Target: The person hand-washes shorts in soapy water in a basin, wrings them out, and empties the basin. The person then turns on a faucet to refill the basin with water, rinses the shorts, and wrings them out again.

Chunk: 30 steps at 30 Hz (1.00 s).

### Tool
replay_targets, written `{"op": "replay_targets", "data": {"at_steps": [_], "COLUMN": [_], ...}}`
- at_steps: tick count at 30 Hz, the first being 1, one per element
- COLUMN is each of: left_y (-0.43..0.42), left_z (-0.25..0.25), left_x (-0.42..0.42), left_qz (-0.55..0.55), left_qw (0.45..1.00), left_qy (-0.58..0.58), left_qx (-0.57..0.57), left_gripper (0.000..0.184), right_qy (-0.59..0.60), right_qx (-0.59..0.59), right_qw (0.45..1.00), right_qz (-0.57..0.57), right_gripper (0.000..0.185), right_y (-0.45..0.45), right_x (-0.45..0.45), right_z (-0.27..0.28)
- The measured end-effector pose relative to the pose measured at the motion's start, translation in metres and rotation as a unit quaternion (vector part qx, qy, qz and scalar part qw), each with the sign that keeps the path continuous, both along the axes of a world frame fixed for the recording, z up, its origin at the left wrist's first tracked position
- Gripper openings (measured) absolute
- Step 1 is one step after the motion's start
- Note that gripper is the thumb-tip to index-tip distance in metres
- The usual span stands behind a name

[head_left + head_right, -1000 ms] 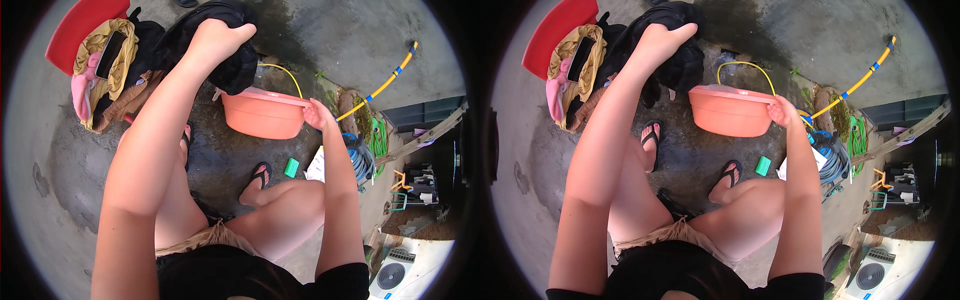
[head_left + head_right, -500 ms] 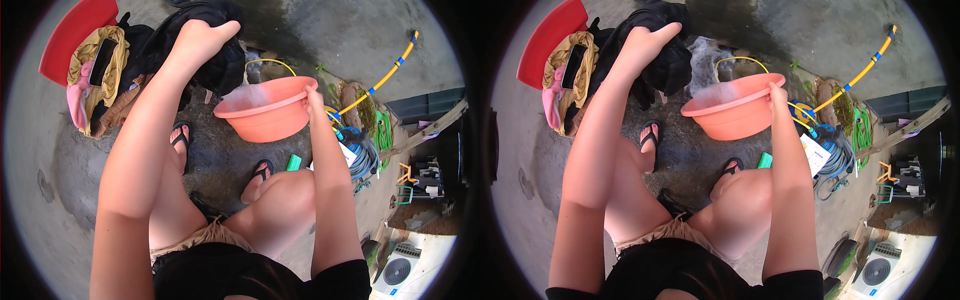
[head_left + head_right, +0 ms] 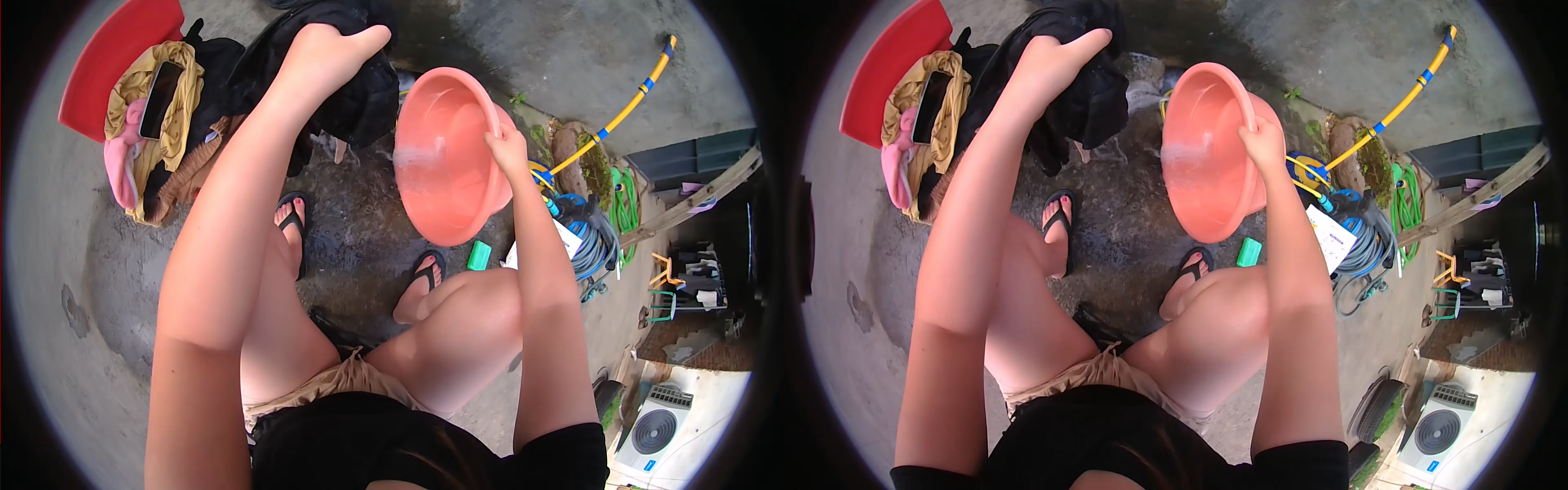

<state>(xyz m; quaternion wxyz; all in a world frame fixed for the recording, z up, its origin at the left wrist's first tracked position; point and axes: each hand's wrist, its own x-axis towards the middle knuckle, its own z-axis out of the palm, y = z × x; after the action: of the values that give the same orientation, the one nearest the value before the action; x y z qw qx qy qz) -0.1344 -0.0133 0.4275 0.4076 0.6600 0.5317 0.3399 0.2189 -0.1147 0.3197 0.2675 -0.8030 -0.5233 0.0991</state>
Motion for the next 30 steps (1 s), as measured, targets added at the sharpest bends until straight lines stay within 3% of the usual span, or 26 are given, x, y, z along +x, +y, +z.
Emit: {"op": "replay_targets", "data": {"at_steps": [4, 8, 13, 16, 19, 30], "left_y": [-0.002, 0.0, 0.0, -0.008, -0.009, -0.01], "left_z": [-0.009, -0.009, -0.013, -0.004, -0.001, -0.005], "left_x": [0.004, 0.006, 0.01, 0.012, 0.012, 0.014], "left_qz": [0.005, 0.0, -0.016, -0.066, -0.071, -0.066], "left_qw": [0.998, 0.998, 0.995, 0.976, 0.984, 0.977], "left_qy": [-0.056, -0.029, -0.075, -0.119, -0.125, -0.134], "left_qx": [0.037, 0.048, 0.057, 0.17, 0.106, 0.154], "left_gripper": [0.057, 0.055, 0.057, 0.022, 0.029, 0.028], "right_qy": [0.036, 0.06, 0.032, 0.023, 0.024, 0.026], "right_qx": [-0.007, -0.002, -0.026, -0.024, -0.024, -0.015], "right_qw": [0.999, 0.996, 0.996, 0.996, 0.997, 0.999], "right_qz": [0.031, 0.06, 0.083, 0.084, 0.07, 0.025], "right_gripper": [0.025, 0.024, 0.024, 0.023, 0.024, 0.024], "right_y": [-0.001, -0.004, -0.004, -0.003, -0.003, -0.01], "right_x": [0.017, 0.017, 0.007, 0.004, 0.003, 0.026], "right_z": [-0.007, -0.008, -0.004, -0.005, -0.005, -0.012]}}
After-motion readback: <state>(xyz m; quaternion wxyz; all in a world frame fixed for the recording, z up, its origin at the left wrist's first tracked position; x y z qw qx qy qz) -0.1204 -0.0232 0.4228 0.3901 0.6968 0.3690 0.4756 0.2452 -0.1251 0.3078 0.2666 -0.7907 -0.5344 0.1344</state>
